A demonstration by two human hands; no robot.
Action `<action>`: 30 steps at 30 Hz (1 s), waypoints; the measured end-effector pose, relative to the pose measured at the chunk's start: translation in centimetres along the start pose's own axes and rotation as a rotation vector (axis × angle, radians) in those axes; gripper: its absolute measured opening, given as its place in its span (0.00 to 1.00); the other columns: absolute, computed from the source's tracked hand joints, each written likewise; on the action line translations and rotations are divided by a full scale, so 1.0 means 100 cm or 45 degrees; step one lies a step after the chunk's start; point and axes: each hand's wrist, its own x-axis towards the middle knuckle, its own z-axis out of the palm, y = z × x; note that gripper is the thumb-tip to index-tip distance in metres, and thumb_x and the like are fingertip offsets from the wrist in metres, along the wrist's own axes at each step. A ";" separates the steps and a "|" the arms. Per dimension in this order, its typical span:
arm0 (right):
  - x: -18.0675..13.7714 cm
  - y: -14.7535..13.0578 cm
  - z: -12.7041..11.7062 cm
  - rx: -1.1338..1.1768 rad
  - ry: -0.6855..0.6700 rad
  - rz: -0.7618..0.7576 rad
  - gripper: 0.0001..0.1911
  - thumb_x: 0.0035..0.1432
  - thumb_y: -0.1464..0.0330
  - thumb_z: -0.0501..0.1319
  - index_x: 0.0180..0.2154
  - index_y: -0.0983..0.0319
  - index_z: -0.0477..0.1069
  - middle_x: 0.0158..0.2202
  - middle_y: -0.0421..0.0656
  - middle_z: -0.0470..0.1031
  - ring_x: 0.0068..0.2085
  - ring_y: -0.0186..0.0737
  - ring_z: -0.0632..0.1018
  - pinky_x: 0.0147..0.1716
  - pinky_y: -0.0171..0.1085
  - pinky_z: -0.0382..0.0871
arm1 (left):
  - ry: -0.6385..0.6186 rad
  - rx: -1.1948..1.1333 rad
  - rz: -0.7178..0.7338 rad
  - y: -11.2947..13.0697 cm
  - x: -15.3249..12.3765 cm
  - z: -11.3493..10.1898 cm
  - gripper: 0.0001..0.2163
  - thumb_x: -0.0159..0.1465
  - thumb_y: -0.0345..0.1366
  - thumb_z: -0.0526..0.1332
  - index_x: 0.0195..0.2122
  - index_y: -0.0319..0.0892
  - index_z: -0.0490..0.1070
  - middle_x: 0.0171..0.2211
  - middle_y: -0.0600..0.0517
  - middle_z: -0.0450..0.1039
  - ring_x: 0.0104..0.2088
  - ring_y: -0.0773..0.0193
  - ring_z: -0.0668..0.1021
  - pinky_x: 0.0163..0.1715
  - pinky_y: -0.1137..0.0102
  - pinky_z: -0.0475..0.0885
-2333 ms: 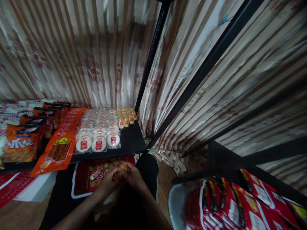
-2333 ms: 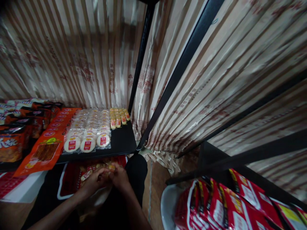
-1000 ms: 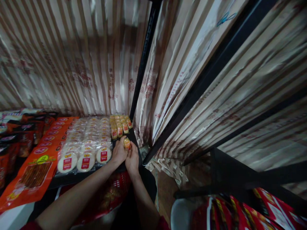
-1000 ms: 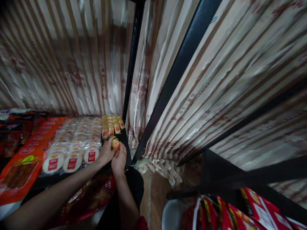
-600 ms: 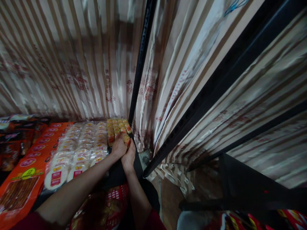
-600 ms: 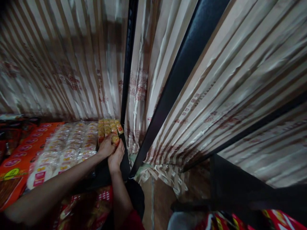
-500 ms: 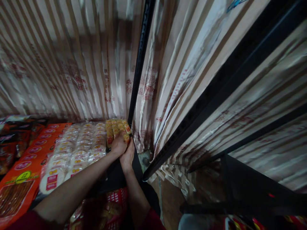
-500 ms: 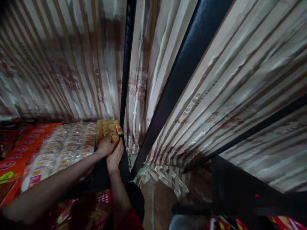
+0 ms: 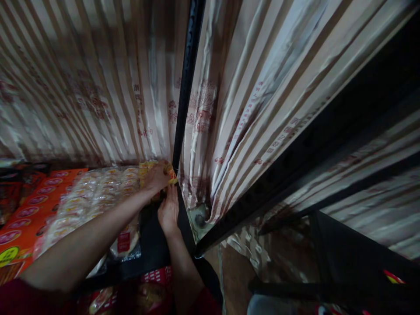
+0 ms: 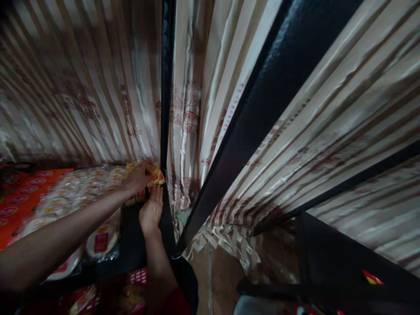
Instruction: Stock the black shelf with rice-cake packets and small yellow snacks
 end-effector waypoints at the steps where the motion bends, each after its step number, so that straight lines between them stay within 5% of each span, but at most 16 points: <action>1: 0.000 -0.001 0.000 -0.032 -0.035 -0.016 0.31 0.52 0.82 0.46 0.60 0.75 0.57 0.62 0.55 0.59 0.65 0.44 0.55 0.61 0.44 0.54 | -0.021 0.005 0.008 0.002 0.002 0.000 0.21 0.56 0.27 0.56 0.51 0.43 0.64 0.43 0.48 0.74 0.42 0.62 0.76 0.41 0.70 0.69; 8: -0.001 -0.003 0.002 -0.176 -0.155 -0.063 0.31 0.54 0.80 0.48 0.61 0.73 0.56 0.63 0.53 0.57 0.63 0.47 0.58 0.59 0.43 0.56 | -0.052 0.057 0.071 -0.005 0.016 0.013 0.22 0.55 0.27 0.56 0.52 0.43 0.63 0.40 0.49 0.75 0.42 0.61 0.76 0.41 0.69 0.69; 20: -0.001 -0.010 -0.003 -0.136 -0.085 -0.055 0.30 0.49 0.80 0.51 0.56 0.68 0.65 0.57 0.52 0.65 0.56 0.52 0.63 0.54 0.49 0.61 | -0.055 0.262 0.253 -0.013 0.021 0.036 0.20 0.54 0.26 0.55 0.48 0.44 0.68 0.37 0.48 0.77 0.45 0.55 0.74 0.47 0.64 0.67; 30: 0.004 -0.007 -0.005 -0.049 0.102 -0.012 0.26 0.50 0.82 0.51 0.52 0.70 0.68 0.63 0.57 0.51 0.65 0.52 0.51 0.60 0.52 0.54 | -0.063 0.466 0.342 -0.018 0.027 0.039 0.18 0.55 0.27 0.55 0.46 0.40 0.72 0.41 0.43 0.76 0.47 0.53 0.74 0.51 0.63 0.64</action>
